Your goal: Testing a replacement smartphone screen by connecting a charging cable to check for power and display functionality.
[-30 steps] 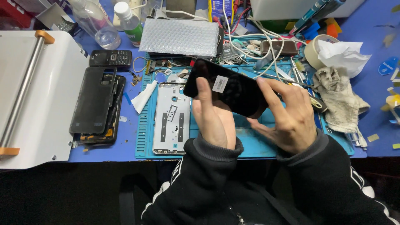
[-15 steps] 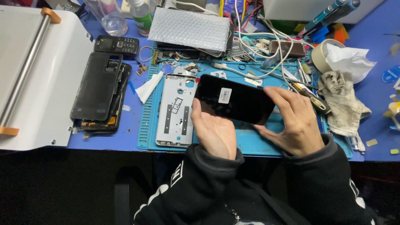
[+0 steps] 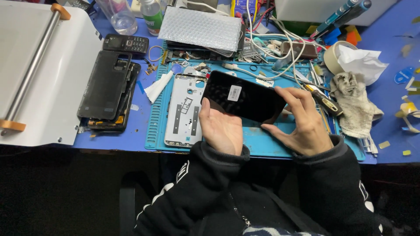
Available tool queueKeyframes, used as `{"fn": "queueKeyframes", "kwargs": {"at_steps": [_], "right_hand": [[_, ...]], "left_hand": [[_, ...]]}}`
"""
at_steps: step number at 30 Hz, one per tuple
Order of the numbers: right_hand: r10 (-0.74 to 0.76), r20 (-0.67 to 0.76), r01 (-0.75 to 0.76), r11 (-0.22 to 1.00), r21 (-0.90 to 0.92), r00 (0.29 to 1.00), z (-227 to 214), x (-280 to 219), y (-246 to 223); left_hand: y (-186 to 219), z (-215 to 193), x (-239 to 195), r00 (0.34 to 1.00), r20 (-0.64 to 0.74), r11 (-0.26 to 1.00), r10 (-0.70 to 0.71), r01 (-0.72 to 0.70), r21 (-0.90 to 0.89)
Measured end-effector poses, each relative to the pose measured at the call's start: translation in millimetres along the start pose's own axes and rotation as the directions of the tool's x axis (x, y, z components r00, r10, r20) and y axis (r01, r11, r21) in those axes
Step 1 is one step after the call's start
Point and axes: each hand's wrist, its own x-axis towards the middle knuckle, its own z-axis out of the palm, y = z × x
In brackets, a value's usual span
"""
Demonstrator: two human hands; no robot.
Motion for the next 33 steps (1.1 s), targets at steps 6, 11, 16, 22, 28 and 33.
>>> {"fn": "queueKeyframes", "kwargs": {"at_steps": [6, 11, 16, 22, 28, 33], "right_hand": [[0.012, 0.002, -0.012, 1.000, 0.026, 1.000, 0.8, 1.4, 0.2], [0.011, 0.003, -0.011, 1.000, 0.027, 1.000, 0.7, 2.1, 1.2], [0.006, 0.020, -0.006, 1.000, -0.003, 1.000, 1.0, 0.0, 1.0], [0.063, 0.041, -0.063, 0.998, -0.011, 0.997, 2.9, -0.3, 2.6], [0.025, 0.021, -0.024, 1.000, -0.010, 0.999, 0.1, 2.4, -0.3], [0.048, 0.036, -0.048, 0.999, -0.003, 0.998, 1.5, 2.3, -0.6]], "left_hand": [[-3.7, -7.5, 2.4, 1.000, -0.019, 0.999, 0.010, -0.010, 0.036], [-0.4, -2.5, 3.2, 1.000, -0.015, 0.999, -0.015, 0.015, 0.032], [-6.3, -15.4, 4.0, 0.998, -0.063, 0.999, -0.028, 0.029, 0.025], [-9.2, -20.6, 4.8, 0.999, -0.035, 1.000, 0.010, -0.010, 0.018], [-7.7, -16.3, 5.9, 1.000, -0.002, 1.000, 0.005, -0.005, 0.029], [-6.5, -15.2, 5.0, 1.000, 0.028, 1.000, 0.000, 0.000, 0.003]]}}
